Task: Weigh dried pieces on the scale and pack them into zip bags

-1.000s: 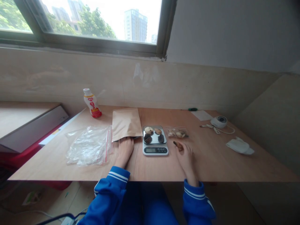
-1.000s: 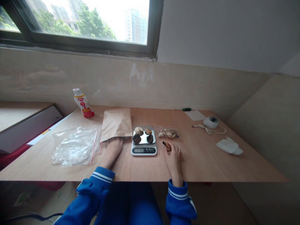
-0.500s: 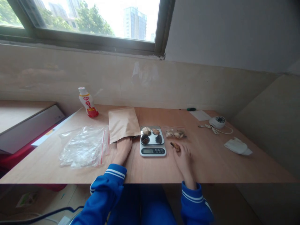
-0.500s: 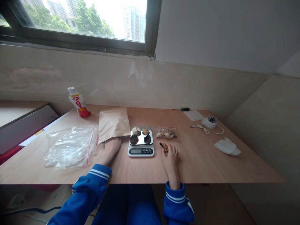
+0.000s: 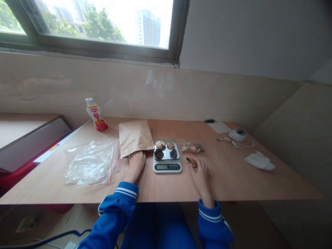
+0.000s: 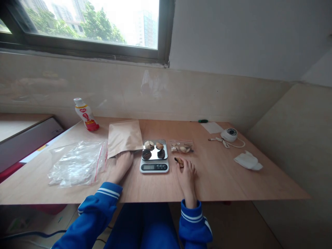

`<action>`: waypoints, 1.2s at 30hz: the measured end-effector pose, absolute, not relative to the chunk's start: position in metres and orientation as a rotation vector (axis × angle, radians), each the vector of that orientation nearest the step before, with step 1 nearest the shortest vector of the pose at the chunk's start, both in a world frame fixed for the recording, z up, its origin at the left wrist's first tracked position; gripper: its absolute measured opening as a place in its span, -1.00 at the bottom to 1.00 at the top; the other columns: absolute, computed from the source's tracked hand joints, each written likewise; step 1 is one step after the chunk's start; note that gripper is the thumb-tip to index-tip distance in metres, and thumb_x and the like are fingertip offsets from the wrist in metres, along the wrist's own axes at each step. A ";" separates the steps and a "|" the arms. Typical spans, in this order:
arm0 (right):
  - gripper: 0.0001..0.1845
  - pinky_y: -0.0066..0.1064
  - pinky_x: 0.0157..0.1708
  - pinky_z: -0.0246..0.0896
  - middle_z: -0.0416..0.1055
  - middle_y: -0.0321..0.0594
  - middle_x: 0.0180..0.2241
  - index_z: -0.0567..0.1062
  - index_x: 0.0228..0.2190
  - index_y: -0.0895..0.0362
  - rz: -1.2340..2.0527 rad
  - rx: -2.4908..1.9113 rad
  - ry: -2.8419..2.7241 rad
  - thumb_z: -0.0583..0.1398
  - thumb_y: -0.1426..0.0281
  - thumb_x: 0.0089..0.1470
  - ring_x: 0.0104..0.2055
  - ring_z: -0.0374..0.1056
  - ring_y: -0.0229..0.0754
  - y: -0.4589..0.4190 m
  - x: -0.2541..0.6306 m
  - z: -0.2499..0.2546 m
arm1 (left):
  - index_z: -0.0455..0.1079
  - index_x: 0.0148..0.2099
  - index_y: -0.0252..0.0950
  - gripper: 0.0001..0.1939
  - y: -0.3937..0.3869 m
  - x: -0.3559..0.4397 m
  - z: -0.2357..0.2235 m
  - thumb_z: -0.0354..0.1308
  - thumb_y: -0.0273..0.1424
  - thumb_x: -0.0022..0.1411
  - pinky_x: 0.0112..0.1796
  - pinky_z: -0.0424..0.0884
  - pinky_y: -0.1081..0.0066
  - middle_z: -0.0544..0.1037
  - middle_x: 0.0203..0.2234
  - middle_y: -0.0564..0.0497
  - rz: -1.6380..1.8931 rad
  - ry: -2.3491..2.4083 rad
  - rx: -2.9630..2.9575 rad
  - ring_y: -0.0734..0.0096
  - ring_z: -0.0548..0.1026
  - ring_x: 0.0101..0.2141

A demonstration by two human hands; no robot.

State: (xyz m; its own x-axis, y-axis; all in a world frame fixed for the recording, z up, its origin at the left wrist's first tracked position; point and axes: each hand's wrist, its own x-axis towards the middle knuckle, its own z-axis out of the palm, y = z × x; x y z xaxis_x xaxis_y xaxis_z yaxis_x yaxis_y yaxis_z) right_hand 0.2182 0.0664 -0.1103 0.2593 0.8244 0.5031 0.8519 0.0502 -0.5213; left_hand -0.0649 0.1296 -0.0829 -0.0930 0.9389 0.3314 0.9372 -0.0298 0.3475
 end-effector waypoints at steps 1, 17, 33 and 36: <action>-0.68 -0.19 -0.15 0.06 0.45 -0.06 -0.18 0.46 -0.16 0.11 -0.040 -1.744 -1.546 0.04 0.27 0.11 -0.13 0.26 0.03 0.066 0.218 -0.110 | 0.43 -0.24 -0.49 -0.72 0.127 -0.064 -0.082 -0.10 -0.52 0.18 -0.07 0.26 0.13 0.52 -0.32 -0.31 0.721 2.207 2.119 0.04 0.46 -0.18; -0.66 -0.18 -0.15 0.05 0.44 -0.06 -0.16 0.45 -0.14 0.11 -0.026 -1.763 -1.557 0.02 0.28 0.12 -0.11 0.26 0.04 0.063 0.215 -0.105 | 0.48 -0.26 -0.44 -0.59 0.128 -0.061 -0.070 -0.14 -0.30 0.28 -0.32 0.35 0.24 0.56 -0.36 -0.30 0.377 2.436 1.978 0.05 0.54 -0.31; -0.68 -0.22 -0.17 0.06 0.44 -0.06 -0.20 0.44 -0.15 0.12 -0.059 -1.732 -1.598 0.03 0.28 0.12 -0.15 0.27 0.01 0.063 0.217 -0.104 | 0.44 -0.15 -0.30 -0.70 0.054 -0.078 -0.059 -0.08 -0.31 0.28 -0.13 0.35 0.24 0.52 -0.22 -0.12 1.115 2.126 1.916 0.17 0.45 -0.18; -0.68 -0.22 -0.17 0.05 0.44 -0.07 -0.20 0.44 -0.16 0.12 -0.055 -1.733 -1.592 0.02 0.26 0.13 -0.15 0.27 0.01 0.062 0.216 -0.103 | 0.42 -0.12 -0.28 -0.73 0.050 -0.069 -0.044 -0.02 -0.29 0.26 -0.12 0.36 0.26 0.53 -0.21 -0.07 1.266 2.021 1.837 0.21 0.46 -0.17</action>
State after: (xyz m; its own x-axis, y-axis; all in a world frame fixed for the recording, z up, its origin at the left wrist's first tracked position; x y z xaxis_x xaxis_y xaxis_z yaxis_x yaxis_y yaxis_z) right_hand 0.2159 0.0624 -0.1034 0.2189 0.8326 0.5089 0.8659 0.0747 -0.4946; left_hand -0.0689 0.0503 -0.0445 -0.2498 0.8707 0.4237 0.7611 -0.0940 0.6418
